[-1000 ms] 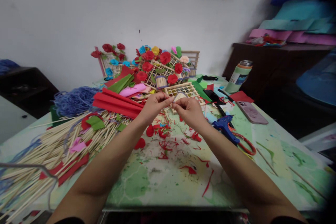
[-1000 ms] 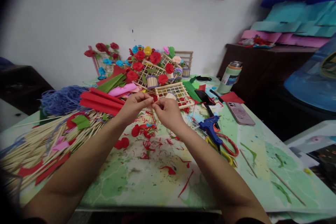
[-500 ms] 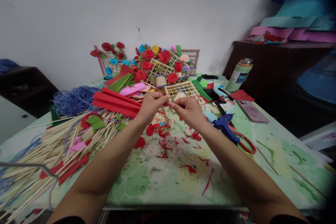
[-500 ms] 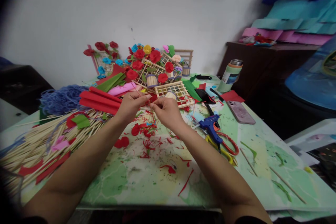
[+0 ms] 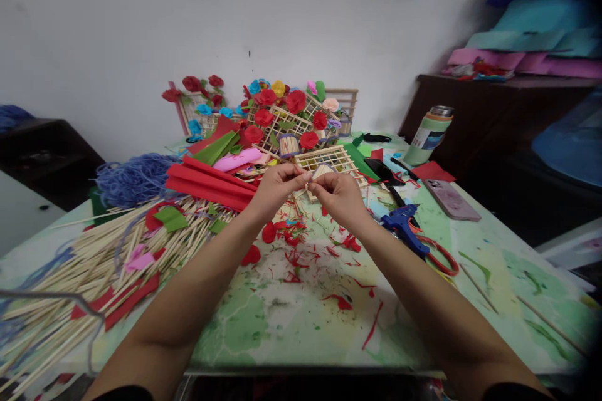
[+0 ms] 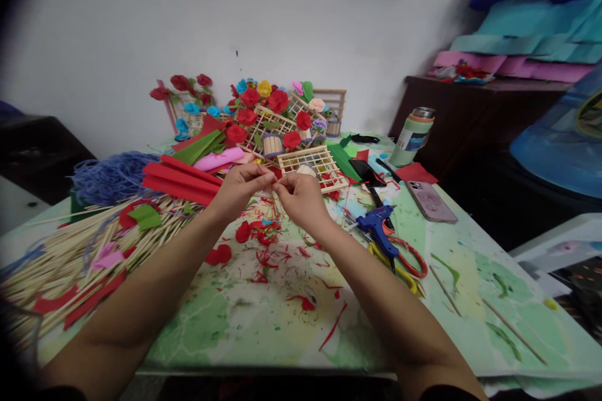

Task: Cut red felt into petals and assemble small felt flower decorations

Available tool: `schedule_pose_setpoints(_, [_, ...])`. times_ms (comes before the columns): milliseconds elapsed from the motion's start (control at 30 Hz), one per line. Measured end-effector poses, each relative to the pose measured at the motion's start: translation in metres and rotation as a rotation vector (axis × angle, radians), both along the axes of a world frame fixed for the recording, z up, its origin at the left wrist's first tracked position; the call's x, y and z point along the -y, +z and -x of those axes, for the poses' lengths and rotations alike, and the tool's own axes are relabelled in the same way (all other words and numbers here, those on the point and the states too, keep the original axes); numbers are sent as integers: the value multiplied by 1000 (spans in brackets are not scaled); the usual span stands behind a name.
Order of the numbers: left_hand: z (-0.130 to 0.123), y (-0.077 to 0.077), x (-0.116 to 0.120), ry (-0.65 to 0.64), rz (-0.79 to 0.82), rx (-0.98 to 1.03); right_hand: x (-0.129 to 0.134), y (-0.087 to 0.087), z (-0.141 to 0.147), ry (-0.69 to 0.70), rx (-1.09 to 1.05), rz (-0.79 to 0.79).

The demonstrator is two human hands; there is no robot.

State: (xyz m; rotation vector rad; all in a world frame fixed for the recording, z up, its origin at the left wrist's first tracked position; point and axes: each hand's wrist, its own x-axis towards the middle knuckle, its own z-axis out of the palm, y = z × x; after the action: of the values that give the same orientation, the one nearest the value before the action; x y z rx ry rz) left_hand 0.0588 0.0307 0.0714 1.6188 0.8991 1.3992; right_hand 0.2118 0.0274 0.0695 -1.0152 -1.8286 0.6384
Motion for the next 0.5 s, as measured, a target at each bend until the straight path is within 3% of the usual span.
schedule_pose_setpoints(200, [0, -3, -3, 134, -2, -37, -1, -1, -1, 32, 2, -13])
schedule_pose_setpoints(500, [-2, -2, -2, 203, 13, 12, 2, -1, 0, 60, 24, -11])
